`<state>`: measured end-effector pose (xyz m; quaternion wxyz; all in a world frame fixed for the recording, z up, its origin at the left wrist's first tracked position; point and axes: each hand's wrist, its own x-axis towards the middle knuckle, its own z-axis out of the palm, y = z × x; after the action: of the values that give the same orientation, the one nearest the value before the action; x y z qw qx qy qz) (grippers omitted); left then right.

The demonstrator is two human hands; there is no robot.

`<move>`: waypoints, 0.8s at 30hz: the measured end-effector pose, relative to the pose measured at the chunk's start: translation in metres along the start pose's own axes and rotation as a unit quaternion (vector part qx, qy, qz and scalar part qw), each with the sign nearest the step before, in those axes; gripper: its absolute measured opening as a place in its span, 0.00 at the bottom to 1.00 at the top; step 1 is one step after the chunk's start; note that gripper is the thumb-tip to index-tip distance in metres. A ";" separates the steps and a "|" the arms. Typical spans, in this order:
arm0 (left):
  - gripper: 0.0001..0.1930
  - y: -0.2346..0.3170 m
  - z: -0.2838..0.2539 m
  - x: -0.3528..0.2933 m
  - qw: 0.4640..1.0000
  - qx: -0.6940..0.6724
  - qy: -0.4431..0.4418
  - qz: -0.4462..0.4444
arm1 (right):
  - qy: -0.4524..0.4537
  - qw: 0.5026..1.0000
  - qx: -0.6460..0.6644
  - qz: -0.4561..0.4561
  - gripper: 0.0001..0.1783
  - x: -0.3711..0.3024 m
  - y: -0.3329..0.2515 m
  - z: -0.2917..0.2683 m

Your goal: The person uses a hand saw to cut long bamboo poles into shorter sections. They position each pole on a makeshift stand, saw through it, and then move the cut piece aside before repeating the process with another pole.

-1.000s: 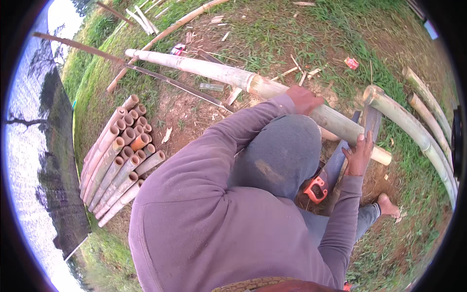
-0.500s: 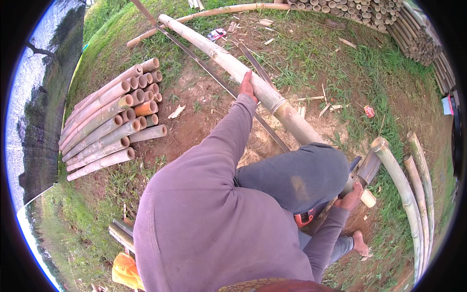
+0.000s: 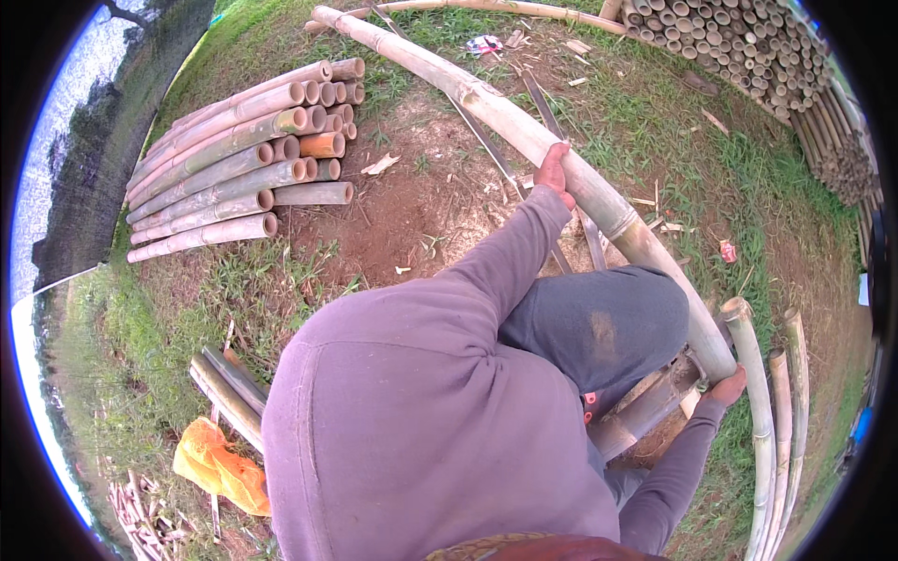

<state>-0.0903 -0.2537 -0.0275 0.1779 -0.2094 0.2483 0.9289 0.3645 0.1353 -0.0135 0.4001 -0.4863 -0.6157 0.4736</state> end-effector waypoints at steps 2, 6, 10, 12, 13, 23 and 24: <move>0.29 0.034 0.004 -0.009 0.999 -0.024 0.002 0.035 | -0.011 0.999 -0.032 -0.029 0.26 0.018 -0.016 0.024; 0.30 0.103 0.019 -0.038 0.993 -0.029 0.021 0.112 | -0.102 0.994 0.036 0.006 0.29 0.036 -0.073 0.089; 0.28 0.181 0.009 -0.044 0.971 -0.052 0.013 0.232 | -0.172 0.983 0.067 -0.024 0.32 0.030 -0.141 0.173; 0.25 0.230 -0.004 -0.047 0.961 -0.076 -0.008 0.265 | -0.223 0.974 0.034 -0.020 0.33 0.005 -0.185 0.215; 0.23 0.258 -0.012 -0.046 0.957 -0.091 -0.026 0.274 | -0.239 0.970 0.027 -0.023 0.33 -0.029 -0.214 0.241; 0.38 0.517 -0.131 -0.025 0.820 0.126 0.213 0.517 | -0.412 0.905 0.085 -0.060 0.31 -0.280 -0.314 0.430; 0.42 0.488 -0.108 -0.038 0.719 0.230 0.351 0.555 | -0.423 0.900 0.089 -0.055 0.30 -0.296 -0.310 0.432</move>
<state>-0.2372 -0.7175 0.0941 -0.4263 -0.2981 0.5706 0.6355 -0.0547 -0.2620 0.1784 0.1690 -0.1677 -0.7077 0.6652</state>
